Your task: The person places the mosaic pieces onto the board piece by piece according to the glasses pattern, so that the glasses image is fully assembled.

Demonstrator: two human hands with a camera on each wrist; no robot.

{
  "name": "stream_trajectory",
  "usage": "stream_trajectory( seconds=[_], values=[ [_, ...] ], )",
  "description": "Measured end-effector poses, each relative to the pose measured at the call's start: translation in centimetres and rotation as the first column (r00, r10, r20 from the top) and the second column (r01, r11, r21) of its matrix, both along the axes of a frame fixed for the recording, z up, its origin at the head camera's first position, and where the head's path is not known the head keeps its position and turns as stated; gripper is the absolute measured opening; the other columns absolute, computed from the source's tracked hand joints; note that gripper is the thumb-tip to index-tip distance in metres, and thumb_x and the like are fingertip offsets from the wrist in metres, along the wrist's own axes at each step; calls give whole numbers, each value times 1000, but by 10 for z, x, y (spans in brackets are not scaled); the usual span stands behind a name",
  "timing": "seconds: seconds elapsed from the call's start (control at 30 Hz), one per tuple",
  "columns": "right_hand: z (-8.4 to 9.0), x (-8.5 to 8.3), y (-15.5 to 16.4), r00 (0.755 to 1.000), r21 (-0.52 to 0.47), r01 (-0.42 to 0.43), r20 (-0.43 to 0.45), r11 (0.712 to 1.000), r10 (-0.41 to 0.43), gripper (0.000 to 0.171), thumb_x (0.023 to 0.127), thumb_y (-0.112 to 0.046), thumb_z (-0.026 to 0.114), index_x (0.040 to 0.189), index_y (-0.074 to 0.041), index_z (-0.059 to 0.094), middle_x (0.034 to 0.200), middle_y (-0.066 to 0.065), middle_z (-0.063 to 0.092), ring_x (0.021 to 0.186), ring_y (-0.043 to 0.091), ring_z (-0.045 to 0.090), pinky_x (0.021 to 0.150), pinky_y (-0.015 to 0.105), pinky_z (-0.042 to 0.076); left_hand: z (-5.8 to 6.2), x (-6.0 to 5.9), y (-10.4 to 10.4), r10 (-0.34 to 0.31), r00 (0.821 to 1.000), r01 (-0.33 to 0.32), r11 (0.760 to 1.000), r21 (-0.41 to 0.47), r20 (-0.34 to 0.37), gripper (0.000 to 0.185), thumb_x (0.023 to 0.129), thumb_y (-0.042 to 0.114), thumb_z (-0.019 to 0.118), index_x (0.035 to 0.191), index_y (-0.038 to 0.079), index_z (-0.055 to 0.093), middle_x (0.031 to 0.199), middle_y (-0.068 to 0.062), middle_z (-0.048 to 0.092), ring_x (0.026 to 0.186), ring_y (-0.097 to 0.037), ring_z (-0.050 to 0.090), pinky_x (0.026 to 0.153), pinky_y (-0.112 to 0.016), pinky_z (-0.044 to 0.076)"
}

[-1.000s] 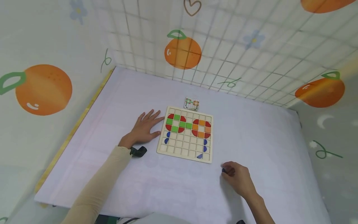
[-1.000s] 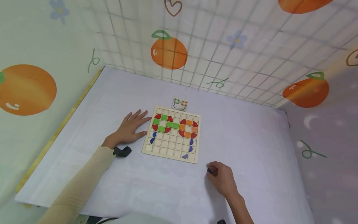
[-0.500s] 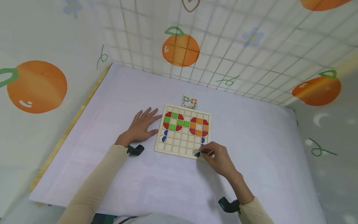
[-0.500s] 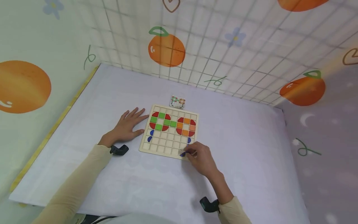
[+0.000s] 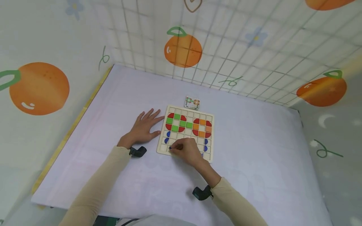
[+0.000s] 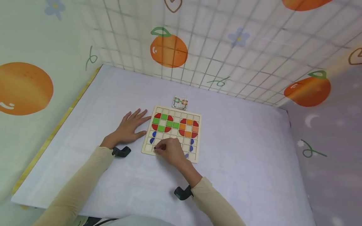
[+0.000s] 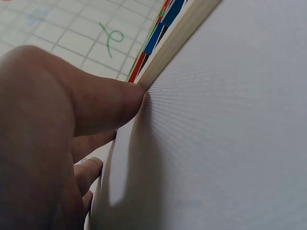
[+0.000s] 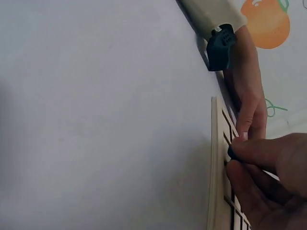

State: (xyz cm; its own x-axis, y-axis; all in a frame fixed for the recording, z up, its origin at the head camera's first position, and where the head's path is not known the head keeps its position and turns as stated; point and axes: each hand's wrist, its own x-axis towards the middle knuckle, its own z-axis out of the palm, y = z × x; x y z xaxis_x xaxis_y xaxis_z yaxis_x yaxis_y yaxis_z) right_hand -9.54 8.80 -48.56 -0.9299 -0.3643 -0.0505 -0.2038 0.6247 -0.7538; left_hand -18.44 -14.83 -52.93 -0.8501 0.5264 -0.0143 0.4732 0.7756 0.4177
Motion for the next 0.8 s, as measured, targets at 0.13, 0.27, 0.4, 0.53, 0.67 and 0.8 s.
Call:
stream_trajectory(
  seconds=[0.13, 0.27, 0.4, 0.53, 0.67, 0.8],
  values=[
    [-4, -2, -4, 999, 41, 1, -46, 999, 1, 10, 84, -13, 80, 93, -7, 79, 80, -5, 70, 68, 6, 60, 64, 20, 52, 0, 0, -2, -1, 1000, 1, 1000, 9, -11, 67, 94, 40, 61, 154, 22, 36, 163, -5, 15, 149, -28, 2, 116, -51, -3],
    [-5, -2, -6, 997, 103, 2, -80, 995, 7, 11, 85, -15, 80, 94, -8, 79, 81, -5, 67, 69, 7, 58, 64, 19, 51, 0, 0, -2, -1, 1000, 1, 1000, 13, -8, 67, 94, 39, 61, 154, 22, 36, 163, -5, 16, 149, -28, 2, 116, -51, -3],
    [-5, -1, -6, 994, 151, -24, -105, 988, 40, 15, 85, -17, 80, 97, -9, 79, 84, -5, 67, 70, 6, 57, 63, 19, 50, -1, 1, -1, 0, 1000, 0, 1000, 13, -4, 67, 94, 39, 62, 154, 22, 36, 163, -5, 16, 150, -28, 1, 116, -51, -3],
    [-6, 0, -5, 987, 173, -58, -137, 983, 82, 17, 83, -17, 82, 98, -9, 79, 85, -3, 67, 71, 4, 58, 63, 16, 49, -1, 1, 0, -2, 1000, 2, 1000, 17, -7, 67, 94, 39, 62, 154, 22, 36, 163, -5, 16, 149, -28, 2, 116, -52, -3],
    [-7, 0, -6, 981, 170, -68, -169, 983, 97, 15, 83, -16, 82, 96, -9, 80, 84, -4, 66, 71, 3, 57, 62, 16, 48, -2, 0, 0, -1, 1000, 1, 1000, 12, -9, 67, 94, 39, 61, 154, 22, 36, 163, -4, 15, 150, -27, 1, 116, -51, -4],
    [-7, 0, -8, 976, 179, -56, -195, 982, 92, 14, 83, -17, 82, 94, -9, 80, 82, -4, 67, 69, 4, 56, 62, 16, 48, -1, 0, 0, -3, 1000, 3, 1000, 12, -18, 67, 94, 40, 61, 154, 22, 36, 163, -4, 16, 150, -28, 1, 116, -51, -3]
  ],
)
